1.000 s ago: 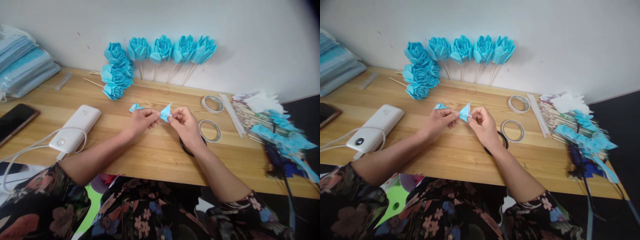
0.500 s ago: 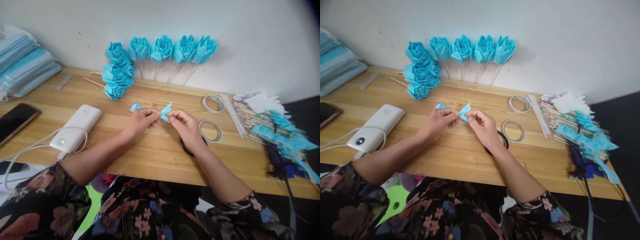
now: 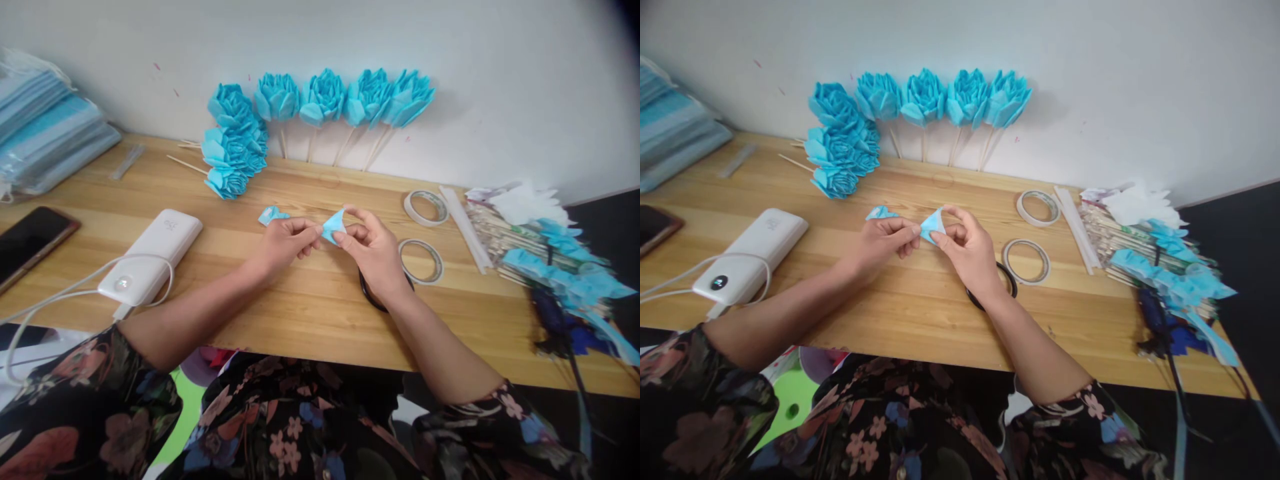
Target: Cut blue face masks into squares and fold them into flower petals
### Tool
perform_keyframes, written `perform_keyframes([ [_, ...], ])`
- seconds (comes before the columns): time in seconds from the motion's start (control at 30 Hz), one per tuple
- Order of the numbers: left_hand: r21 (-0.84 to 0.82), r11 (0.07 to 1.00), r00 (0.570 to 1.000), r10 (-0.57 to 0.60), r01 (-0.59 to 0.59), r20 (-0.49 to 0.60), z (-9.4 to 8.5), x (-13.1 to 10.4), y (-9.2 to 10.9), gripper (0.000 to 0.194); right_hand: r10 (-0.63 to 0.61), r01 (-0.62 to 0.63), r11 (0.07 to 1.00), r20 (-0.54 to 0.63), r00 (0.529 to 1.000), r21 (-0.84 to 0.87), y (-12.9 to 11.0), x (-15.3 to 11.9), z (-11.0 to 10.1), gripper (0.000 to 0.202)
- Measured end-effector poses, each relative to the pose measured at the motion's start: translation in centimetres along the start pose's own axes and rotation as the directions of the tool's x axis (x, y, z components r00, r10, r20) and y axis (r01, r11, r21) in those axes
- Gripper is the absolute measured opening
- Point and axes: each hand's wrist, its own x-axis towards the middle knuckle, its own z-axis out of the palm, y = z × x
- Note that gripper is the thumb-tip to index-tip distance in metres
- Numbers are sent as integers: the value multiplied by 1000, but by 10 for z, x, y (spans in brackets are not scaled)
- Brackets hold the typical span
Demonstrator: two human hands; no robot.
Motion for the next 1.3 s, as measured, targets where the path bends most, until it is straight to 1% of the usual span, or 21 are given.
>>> perform_keyframes([
  [0.13, -1, 1000, 1000, -11, 11, 4, -1, 0, -1, 26, 15, -15, 999, 18, 1000, 33, 1, -1, -1, 40],
  [0.27, -2, 1000, 1000, -13, 13, -4, -1, 0, 0, 25, 64, -66, 994, 23, 998, 89, 2, 0, 0, 45],
  [0.33, 3, 1000, 1000, -12, 12, -9, -1, 0, 2, 25, 74, -76, 991, 26, 997, 109, 2, 1, -1, 44],
  [0.4, 10, 1000, 1000, -11, 11, -8, -1, 0, 3, 25, 62, -66, 991, 35, 997, 119, 2, 2, -1, 38],
  [0.5, 18, 1000, 1000, -9, 9, -6, 0, 0, 3, 23, 39, -43, 994, 49, 998, 102, 2, 2, -1, 21],
  [0.57, 16, 1000, 1000, -6, 6, -4, 0, 0, 2, 22, 33, -36, 996, 41, 999, 80, 2, 1, -1, 16],
  [0.63, 13, 1000, 1000, 5, -6, 8, -1, -1, 1, 24, 29, -31, 998, 29, 999, 59, 0, 0, -1, 18],
  [0.73, 0, 999, 999, 35, -35, 35, -1, -1, 1, 34, 25, -26, 999, 25, 999, 35, -2, 0, -1, 20],
  [0.8, -14, 999, 998, 48, -48, 41, -2, -1, 1, 37, 25, -26, 999, 26, 999, 33, -1, 0, -1, 20],
  [1.0, -29, 998, 998, 54, -52, 40, -2, 2, 1, 23, 26, -28, 999, 45, 999, 45, 1, 0, -2, 17],
  [1.13, -22, 998, 998, 58, -57, 38, -2, 2, 0, 23, 23, -25, 999, 50, 998, 33, 0, -1, -1, 17],
  [1.3, -35, 998, 996, 61, -59, 62, -2, 1, 2, 25, 11, -14, 999, 61, 998, 44, -1, -1, -2, 17],
])
